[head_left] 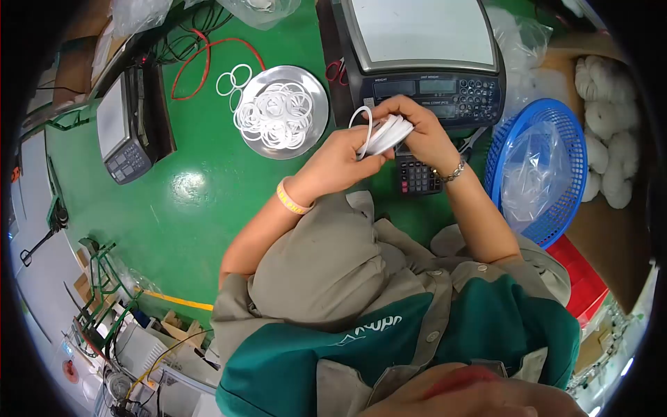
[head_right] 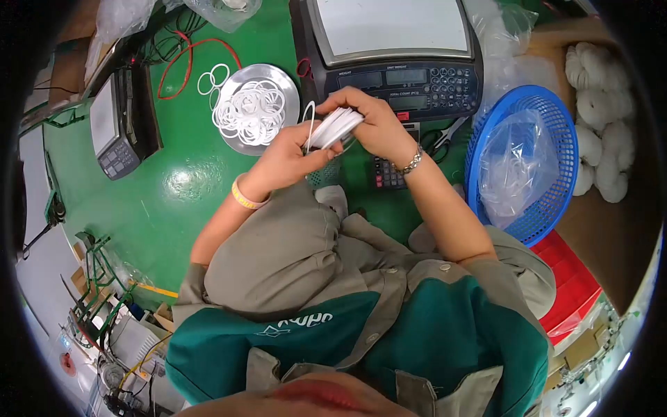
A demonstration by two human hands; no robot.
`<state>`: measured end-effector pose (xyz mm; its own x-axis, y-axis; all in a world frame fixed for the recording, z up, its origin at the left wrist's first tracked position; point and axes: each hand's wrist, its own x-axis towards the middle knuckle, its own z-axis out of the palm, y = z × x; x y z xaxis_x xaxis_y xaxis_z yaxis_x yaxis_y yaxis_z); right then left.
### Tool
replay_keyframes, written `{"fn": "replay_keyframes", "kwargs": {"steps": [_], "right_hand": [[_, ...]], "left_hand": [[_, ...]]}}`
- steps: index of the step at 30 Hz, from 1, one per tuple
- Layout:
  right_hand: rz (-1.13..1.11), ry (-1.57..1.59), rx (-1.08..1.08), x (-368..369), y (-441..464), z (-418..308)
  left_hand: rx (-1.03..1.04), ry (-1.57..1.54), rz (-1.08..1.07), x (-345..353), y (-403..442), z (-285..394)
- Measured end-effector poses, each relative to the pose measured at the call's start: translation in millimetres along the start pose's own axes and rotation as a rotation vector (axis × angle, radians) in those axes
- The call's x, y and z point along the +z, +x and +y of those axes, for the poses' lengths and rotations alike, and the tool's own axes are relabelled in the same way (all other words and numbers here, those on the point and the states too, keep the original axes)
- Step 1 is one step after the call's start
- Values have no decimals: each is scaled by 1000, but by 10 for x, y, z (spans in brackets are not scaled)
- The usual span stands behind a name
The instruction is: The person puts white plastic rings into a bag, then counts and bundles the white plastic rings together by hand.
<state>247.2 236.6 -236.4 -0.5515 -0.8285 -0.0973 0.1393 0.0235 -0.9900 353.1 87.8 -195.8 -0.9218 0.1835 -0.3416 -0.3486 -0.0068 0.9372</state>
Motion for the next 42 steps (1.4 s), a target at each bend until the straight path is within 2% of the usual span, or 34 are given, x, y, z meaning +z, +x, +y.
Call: {"fn": "replay_keyframes", "kwargs": {"steps": [1,3,4,6,8,11,13,14,15,17,18,20,21,23,25,27,31,39,42], "right_hand": [[69,44,2,67,-9,-39],[-74,-27,3,84,-34,-143],[-128,-82,-108,86,-30,-60],[-339,-109,104,-4,-40,-69],[-252,23,114,11,-69,-51],[-222,73,138,13,-95,-21],[-100,120,88,33,-108,-100],[-117,154,-6,-17,-111,-107],[-25,154,4,-22,-117,-83],[63,52,-124,-135,-149,-117],[119,-5,-197,-145,-155,-139],[73,-190,-184,-164,-178,-281],[137,-196,-237,-76,-170,-351],[120,-385,-271,-31,-163,-405],[147,-354,-271,14,-195,-384],[215,-184,-232,46,-214,-331],[223,-137,-248,54,-219,-334],[236,-263,-324,46,-236,-373],[279,-400,-390,45,-231,-371]], "left_hand": [[-3,53,-45,-15,-8,50],[3,-61,-196,14,-2,26],[18,-97,-288,27,7,31],[-57,-248,-349,31,3,37],[-115,-401,-352,6,-11,69],[-107,-440,-290,41,-18,94],[-139,-403,-177,36,-26,154],[-114,-366,-111,15,-18,87],[-61,-412,-59,16,-18,74],[-19,-448,12,12,-29,115],[1,-455,20,20,-27,96],[31,-440,27,26,-20,84],[41,-443,27,24,-21,78],[49,-444,24,14,-32,80],[39,-412,44,-2,-45,109],[46,-445,87,2,-61,107],[34,-465,84,-2,-61,136],[63,-455,137,-9,-65,129],[65,-474,142,-5,-64,118]]}}
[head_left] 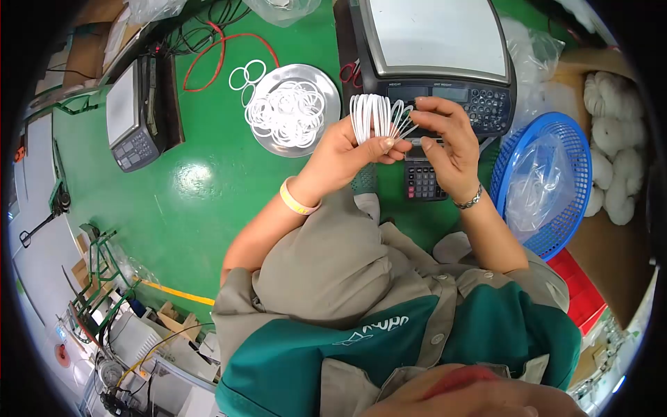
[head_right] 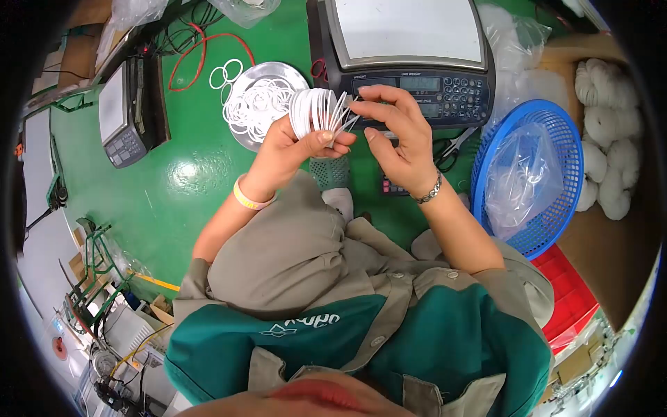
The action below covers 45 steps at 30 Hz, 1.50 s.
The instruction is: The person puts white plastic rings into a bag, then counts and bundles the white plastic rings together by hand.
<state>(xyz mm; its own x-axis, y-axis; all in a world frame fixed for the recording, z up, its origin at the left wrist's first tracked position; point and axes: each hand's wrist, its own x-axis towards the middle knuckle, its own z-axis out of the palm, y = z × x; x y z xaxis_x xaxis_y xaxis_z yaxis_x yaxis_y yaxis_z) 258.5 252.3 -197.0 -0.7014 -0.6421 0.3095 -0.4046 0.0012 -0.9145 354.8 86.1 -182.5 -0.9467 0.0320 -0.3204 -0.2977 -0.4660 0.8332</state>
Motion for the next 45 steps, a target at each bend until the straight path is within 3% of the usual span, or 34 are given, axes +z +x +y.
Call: {"fn": "replay_keyframes", "kwargs": {"steps": [19,22,29,33,45], "right_hand": [[55,-169,-30,31,41,-27],[45,-190,-129,28,78,-14],[32,-229,-125,25,37,-10],[25,-86,-126,58,-20,47],[17,-190,-96,61,-6,-35]], "left_hand": [[32,7,14,17,-9,-2],[47,12,4,-5,0,-42],[1,-29,-15,-30,-5,-29],[39,-11,-35,2,-8,-9],[29,16,-13,-20,-13,-32]]}}
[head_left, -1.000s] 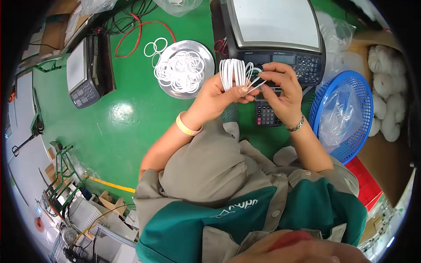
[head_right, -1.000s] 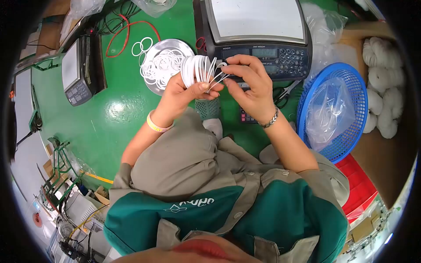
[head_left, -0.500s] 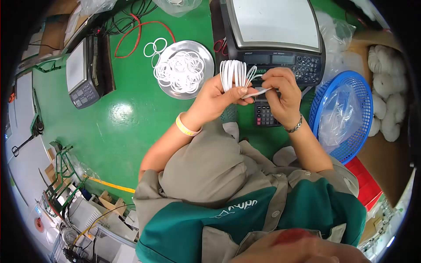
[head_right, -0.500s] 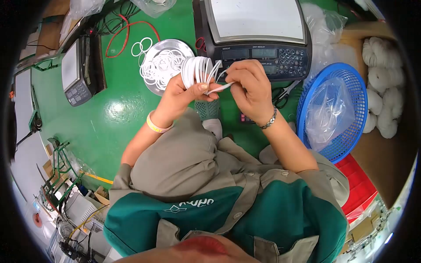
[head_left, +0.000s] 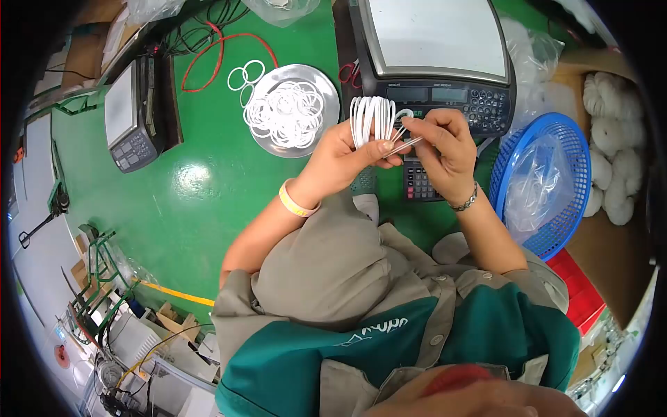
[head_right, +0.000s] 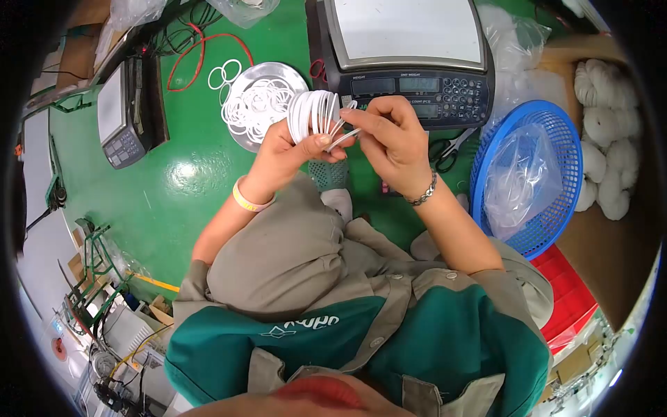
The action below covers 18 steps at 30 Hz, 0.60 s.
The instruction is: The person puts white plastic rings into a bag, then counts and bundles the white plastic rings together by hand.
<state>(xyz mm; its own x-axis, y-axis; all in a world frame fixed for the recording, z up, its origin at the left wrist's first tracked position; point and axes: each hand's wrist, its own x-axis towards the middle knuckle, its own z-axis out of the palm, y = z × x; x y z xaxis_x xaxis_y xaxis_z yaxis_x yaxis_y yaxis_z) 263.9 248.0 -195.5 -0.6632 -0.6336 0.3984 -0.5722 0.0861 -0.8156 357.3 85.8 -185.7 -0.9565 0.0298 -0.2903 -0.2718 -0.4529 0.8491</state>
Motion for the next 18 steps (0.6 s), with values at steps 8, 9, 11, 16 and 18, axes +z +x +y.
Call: {"fn": "replay_keyframes", "kwargs": {"steps": [8,9,11,16,18], "right_hand": [[12,21,-84,14,39,64],[11,20,-84,15,36,46],[-35,42,48,10,30,-12],[-55,-2,-27,15,19,16],[-54,-5,-22,6,11,9]], "left_hand": [[-5,25,17,16,-5,8],[-4,24,17,15,-3,4],[8,12,18,15,-2,-11],[18,-17,6,-3,-8,-38],[19,-3,-3,-13,-9,-37]]}}
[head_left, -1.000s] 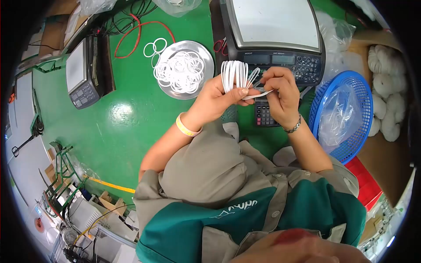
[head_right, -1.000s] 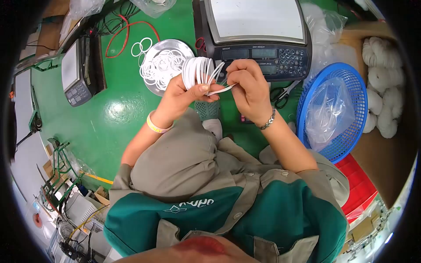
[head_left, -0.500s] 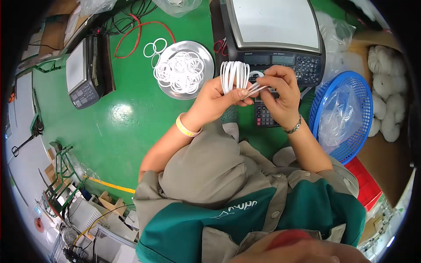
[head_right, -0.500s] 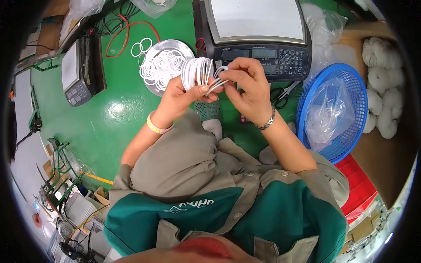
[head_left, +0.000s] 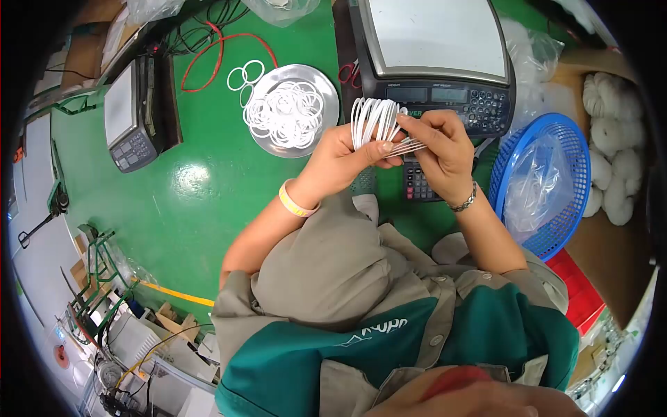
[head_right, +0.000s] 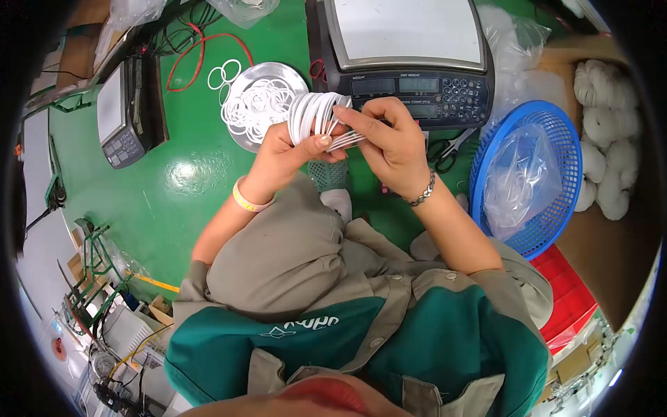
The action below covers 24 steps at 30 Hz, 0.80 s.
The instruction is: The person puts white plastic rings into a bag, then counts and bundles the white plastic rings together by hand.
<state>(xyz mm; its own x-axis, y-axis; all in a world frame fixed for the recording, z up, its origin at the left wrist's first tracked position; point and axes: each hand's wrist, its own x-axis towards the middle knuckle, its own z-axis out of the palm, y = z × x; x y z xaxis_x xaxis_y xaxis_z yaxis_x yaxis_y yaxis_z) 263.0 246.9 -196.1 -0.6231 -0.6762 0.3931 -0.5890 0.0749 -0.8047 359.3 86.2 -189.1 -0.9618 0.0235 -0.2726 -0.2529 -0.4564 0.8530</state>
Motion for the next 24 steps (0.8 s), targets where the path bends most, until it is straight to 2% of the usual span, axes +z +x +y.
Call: {"fn": "replay_keyframes", "kwargs": {"steps": [10,12,16,24], "right_hand": [[78,23,8,15,38,-20],[72,-54,-71,-1,60,7],[30,55,20,26,7,7],[-18,21,-19,26,13,25]], "left_hand": [[6,18,6,1,4,5],[-12,14,21,17,1,18],[-18,16,14,27,9,21],[-11,-6,8,23,0,16]]}}
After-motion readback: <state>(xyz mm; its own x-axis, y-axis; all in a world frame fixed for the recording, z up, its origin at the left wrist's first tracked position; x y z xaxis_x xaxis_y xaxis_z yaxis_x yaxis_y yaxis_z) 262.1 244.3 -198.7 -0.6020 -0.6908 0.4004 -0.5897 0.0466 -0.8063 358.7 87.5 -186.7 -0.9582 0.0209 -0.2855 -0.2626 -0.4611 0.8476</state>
